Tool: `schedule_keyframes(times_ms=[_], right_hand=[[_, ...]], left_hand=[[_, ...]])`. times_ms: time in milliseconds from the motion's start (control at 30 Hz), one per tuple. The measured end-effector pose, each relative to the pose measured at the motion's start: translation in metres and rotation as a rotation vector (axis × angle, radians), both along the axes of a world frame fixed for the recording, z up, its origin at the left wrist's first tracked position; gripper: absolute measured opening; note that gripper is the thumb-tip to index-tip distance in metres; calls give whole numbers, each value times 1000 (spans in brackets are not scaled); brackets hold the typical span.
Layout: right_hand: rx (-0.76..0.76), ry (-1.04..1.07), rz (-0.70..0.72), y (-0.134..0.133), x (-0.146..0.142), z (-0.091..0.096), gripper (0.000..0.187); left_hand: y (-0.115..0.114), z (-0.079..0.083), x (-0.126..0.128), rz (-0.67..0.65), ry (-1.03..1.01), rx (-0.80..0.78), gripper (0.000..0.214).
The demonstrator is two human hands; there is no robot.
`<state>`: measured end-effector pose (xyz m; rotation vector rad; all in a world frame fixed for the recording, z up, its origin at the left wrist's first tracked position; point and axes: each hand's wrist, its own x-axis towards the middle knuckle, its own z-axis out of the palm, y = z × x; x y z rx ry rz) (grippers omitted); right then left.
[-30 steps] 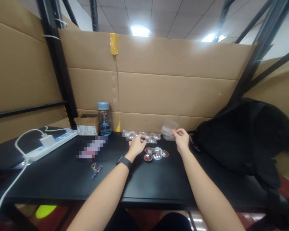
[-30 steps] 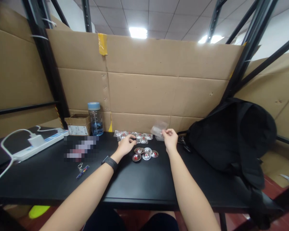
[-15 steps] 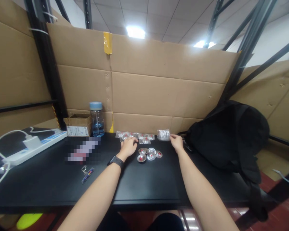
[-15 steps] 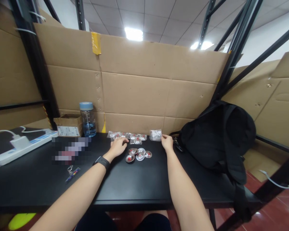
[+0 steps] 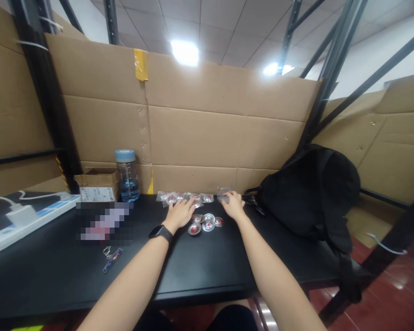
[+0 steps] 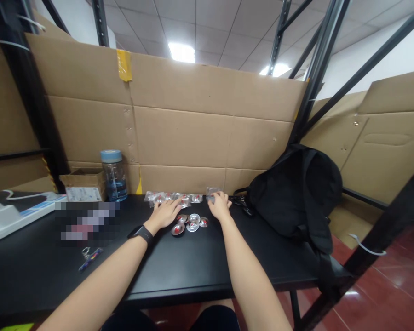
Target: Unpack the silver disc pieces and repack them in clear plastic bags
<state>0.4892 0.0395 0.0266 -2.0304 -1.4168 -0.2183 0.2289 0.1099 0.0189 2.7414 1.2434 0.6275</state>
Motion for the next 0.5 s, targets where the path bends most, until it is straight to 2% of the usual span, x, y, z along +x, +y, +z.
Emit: schedule_keyframes(times_ms=[167,333,500], right_hand=[[-30,-8,140,2,-20,-3,24],[-31,21,211,0,-23,-1,23],[43,82,302,-2,-27,8,22]], left_hand=[[-2,2,-5,126,45,100,44],[-2,5,-11,143,-37,27,32],[0,12,-18,216,-127,-29,32]])
